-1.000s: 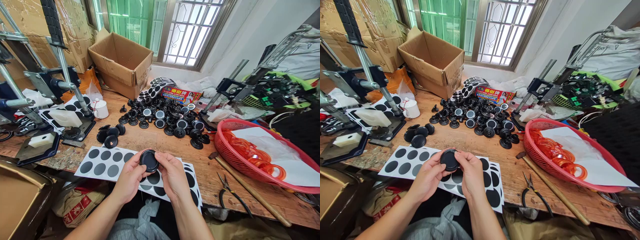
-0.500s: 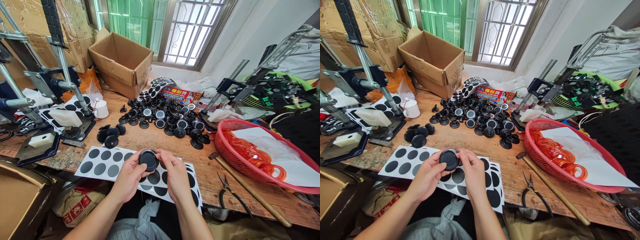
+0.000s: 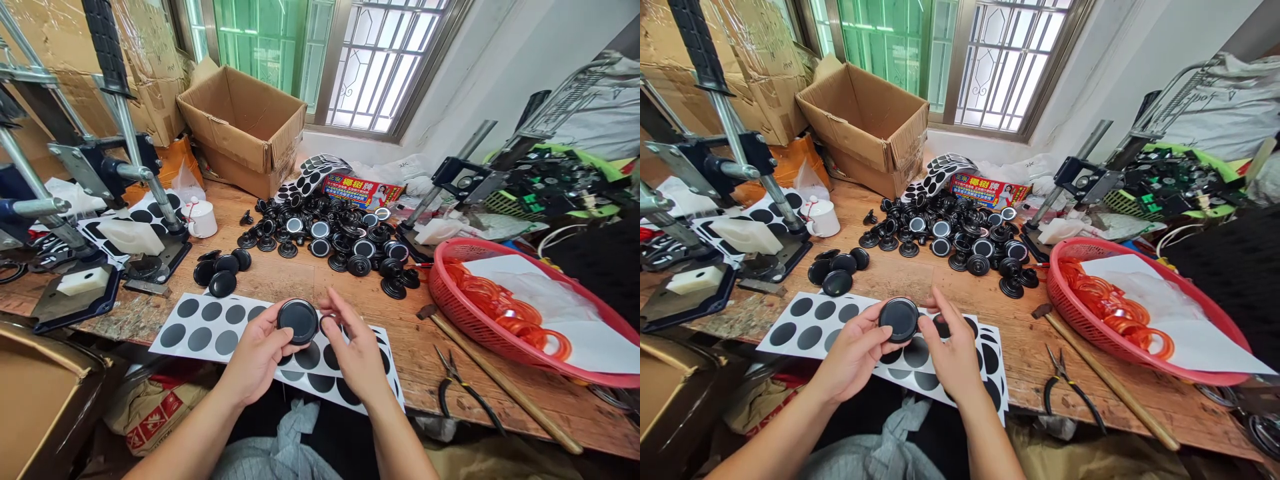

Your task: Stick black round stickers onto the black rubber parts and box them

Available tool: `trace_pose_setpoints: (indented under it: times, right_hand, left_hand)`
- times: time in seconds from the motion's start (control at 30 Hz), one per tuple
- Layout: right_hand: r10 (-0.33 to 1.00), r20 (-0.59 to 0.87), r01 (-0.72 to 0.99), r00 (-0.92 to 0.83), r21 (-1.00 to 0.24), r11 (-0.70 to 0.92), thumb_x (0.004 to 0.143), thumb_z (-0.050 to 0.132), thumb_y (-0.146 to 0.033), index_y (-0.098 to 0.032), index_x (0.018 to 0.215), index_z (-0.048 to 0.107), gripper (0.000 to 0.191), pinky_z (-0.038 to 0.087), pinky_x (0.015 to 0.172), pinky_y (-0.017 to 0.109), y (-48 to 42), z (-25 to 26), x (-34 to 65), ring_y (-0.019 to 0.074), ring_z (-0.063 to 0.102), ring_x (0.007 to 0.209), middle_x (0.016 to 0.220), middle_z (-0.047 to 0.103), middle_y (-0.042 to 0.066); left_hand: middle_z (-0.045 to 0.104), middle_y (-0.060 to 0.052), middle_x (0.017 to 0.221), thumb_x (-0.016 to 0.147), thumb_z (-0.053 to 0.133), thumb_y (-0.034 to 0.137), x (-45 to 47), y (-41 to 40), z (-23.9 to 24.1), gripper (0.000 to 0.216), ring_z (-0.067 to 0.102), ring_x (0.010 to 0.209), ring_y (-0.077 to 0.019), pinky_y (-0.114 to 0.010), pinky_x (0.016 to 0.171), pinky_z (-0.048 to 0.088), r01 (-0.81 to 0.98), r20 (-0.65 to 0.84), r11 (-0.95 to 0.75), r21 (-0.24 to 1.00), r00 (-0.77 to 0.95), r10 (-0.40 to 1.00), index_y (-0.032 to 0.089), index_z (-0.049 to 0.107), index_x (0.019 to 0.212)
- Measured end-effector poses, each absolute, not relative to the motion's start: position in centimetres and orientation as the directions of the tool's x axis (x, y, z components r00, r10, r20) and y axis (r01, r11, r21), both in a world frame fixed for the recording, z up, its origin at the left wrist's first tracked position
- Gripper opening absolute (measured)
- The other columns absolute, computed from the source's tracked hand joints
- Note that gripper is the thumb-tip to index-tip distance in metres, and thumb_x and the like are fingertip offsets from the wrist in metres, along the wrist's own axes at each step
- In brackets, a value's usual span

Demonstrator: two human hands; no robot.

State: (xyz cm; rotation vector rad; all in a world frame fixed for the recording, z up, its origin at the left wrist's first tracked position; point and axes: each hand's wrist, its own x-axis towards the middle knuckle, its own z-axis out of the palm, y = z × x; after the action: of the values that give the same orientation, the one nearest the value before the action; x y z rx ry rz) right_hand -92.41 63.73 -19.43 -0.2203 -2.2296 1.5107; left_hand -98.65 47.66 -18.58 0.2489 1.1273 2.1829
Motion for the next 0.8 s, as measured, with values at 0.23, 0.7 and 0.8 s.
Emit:
trace_pose_setpoints:
  times: [0.23,0.7,0.8]
  right_hand:
    - [0.366,-0.039,0.016,-0.930,-0.998,-0.064,0.077,0.071,-0.039,-0.020,0.093,0.070,0.026,0.048,0.078,0.030,62.7,-18.2,-93.4,0.0175,0.062,0.082,0.089,0.071,0.004]
    - [0.171,-0.016,0.093,-0.985,-0.885,0.455,0.066,0.075,-0.032,-0.022,0.098,0.058,0.038,0.045,0.069,0.028,61.6,-20.9,-97.8,0.0162,0.059,0.077,0.084,0.065,-0.002]
    - [0.246,0.025,0.128,-0.969,-0.799,0.587,0.074,0.069,-0.034,-0.019,0.110,0.059,0.041,0.048,0.071,0.029,64.2,-22.6,-100.0,0.0154,0.060,0.076,0.085,0.065,0.001]
  left_hand:
    - [0.062,-0.010,0.126,0.082,0.062,0.015,-98.5,47.8,-18.7,0.039,0.059,0.111,-0.0262,-0.037,0.087,0.053,-0.492,-0.133,-0.387,0.780,-0.735,0.665,0.022,0.063,0.120]
    - [0.066,-0.007,0.121,0.075,0.058,0.008,-102.5,46.1,-21.9,0.057,0.061,0.108,-0.0211,-0.031,0.091,0.048,0.113,0.045,0.064,0.991,-0.762,0.646,0.024,0.054,0.130]
    - [0.065,-0.010,0.118,0.079,0.056,0.014,-106.2,45.2,-22.9,0.039,0.059,0.113,-0.0256,-0.039,0.101,0.043,0.399,0.157,0.339,0.852,-0.812,0.562,0.020,0.063,0.117]
